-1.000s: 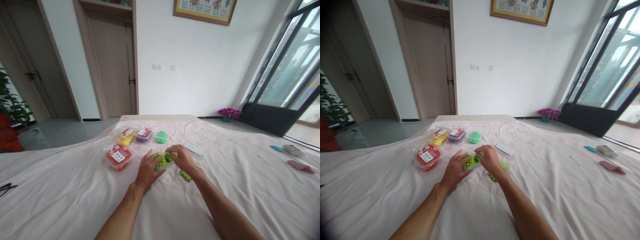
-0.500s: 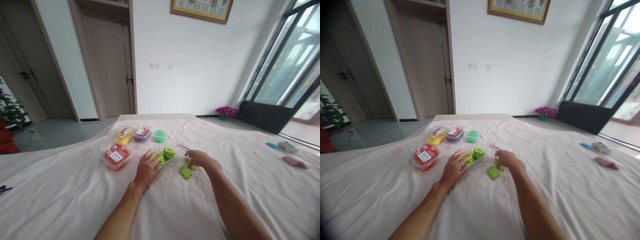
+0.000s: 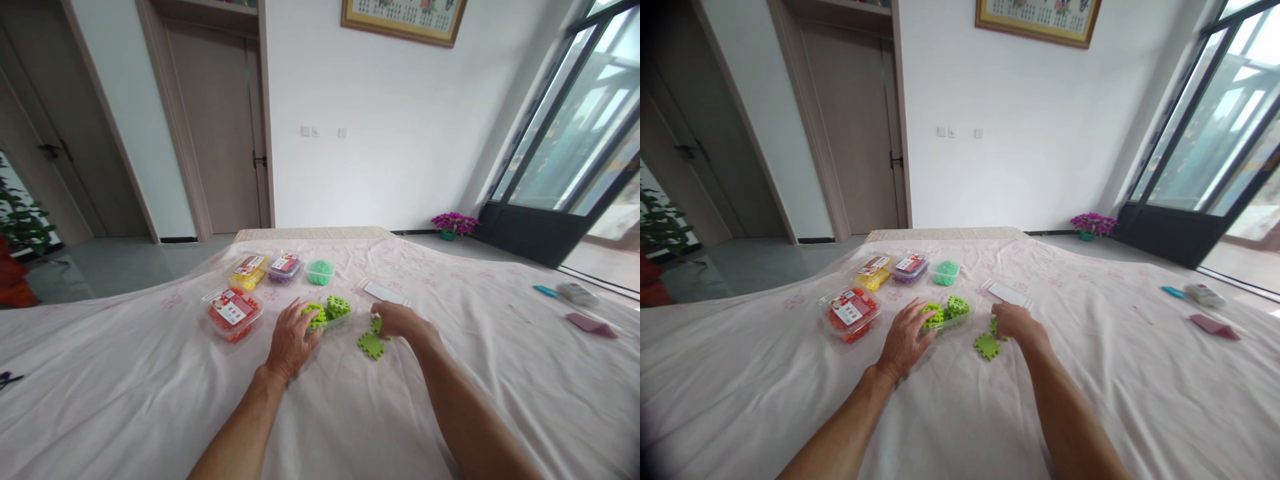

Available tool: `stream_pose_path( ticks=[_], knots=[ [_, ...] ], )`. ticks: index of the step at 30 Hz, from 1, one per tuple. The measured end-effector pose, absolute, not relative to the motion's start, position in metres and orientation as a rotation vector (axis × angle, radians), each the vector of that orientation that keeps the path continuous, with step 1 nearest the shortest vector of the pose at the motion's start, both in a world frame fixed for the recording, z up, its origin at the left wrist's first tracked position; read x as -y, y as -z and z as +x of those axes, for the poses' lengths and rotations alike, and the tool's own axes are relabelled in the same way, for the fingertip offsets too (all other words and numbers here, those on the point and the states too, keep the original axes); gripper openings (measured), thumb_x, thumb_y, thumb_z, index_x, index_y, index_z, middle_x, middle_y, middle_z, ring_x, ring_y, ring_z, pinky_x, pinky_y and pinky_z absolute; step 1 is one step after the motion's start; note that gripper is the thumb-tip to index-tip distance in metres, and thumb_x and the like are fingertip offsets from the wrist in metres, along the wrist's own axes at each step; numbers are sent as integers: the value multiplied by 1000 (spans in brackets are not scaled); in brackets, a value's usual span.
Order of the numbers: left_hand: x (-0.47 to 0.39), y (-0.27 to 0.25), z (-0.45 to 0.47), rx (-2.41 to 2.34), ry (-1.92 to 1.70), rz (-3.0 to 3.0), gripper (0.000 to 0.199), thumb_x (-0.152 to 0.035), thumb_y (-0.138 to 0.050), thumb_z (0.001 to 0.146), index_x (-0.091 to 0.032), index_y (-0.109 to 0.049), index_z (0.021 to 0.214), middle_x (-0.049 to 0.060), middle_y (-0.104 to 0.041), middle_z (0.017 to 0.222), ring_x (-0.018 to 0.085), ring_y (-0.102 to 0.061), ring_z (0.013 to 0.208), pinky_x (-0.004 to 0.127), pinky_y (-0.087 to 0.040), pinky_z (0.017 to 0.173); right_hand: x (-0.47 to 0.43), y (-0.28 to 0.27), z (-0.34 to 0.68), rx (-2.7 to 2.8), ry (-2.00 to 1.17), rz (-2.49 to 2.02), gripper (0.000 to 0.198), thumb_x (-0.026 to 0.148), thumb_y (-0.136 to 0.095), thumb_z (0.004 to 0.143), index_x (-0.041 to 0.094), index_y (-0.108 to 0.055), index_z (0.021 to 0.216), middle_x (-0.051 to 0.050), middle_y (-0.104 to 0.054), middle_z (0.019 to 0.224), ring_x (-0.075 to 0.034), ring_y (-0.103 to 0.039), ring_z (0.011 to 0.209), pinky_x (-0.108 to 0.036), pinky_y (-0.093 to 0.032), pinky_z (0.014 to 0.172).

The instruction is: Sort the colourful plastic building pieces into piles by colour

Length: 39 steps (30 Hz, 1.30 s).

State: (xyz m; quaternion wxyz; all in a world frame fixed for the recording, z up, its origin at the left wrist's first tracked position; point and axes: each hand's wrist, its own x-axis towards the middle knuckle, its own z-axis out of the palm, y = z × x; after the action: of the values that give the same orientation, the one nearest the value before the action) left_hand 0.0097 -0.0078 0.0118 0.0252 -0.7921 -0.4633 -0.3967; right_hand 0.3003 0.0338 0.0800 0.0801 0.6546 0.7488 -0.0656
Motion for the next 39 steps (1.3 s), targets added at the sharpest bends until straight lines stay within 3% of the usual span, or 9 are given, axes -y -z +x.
stream_pose_path(
  ticks=[8, 17, 27, 34, 39],
  knots=[
    [6, -10, 8, 1454, 1289, -2358, 34, -29, -59, 86, -26, -66, 119, 7, -61, 133, 29, -46, 135, 53, -41, 112, -37, -74, 306, -2294, 231, 1969, 67, 16, -76, 57, 21, -66, 123, -12, -66, 119, -30, -64, 107, -33, -47, 78],
    [4, -8, 8, 1472, 1280, -2405, 34, -33, -62, 86, -25, -66, 119, 8, -62, 133, 29, -44, 137, 53, -40, 113, -28, -107, 289, -2590, 17, 2240, 49, 20, -64, 74, 22, -63, 123, -9, -66, 116, -25, -63, 104, -31, -44, 83],
    [5, -7, 7, 1427, 1289, -2496, 33, -32, -60, 88, -25, -64, 120, 8, -57, 137, 28, -33, 144, 55, -37, 117, -22, -99, 249, -3164, 266, 1870, 54, 15, -65, 76, 21, -60, 129, -8, -66, 120, -22, -64, 106, -33, -47, 94],
    [3, -6, 7, 1446, 1236, -2476, 37, -36, -57, 90, -24, -62, 125, 9, -51, 144, 29, -33, 144, 54, -36, 117, -25, -96, 252, -3172, 279, 1772, 34, 15, -58, 84, 23, -72, 114, -6, -71, 117, -22, -64, 112, -36, -45, 102],
    [3, -7, 7, 1450, 1233, -2471, 38, -37, -55, 92, -23, -62, 126, 11, -51, 144, 28, -34, 144, 53, -36, 117, -17, -101, 245, -3217, 184, 1558, 31, 28, -57, 93, 28, -70, 121, -4, -69, 126, -22, -59, 121, -38, -40, 108]
  ],
)
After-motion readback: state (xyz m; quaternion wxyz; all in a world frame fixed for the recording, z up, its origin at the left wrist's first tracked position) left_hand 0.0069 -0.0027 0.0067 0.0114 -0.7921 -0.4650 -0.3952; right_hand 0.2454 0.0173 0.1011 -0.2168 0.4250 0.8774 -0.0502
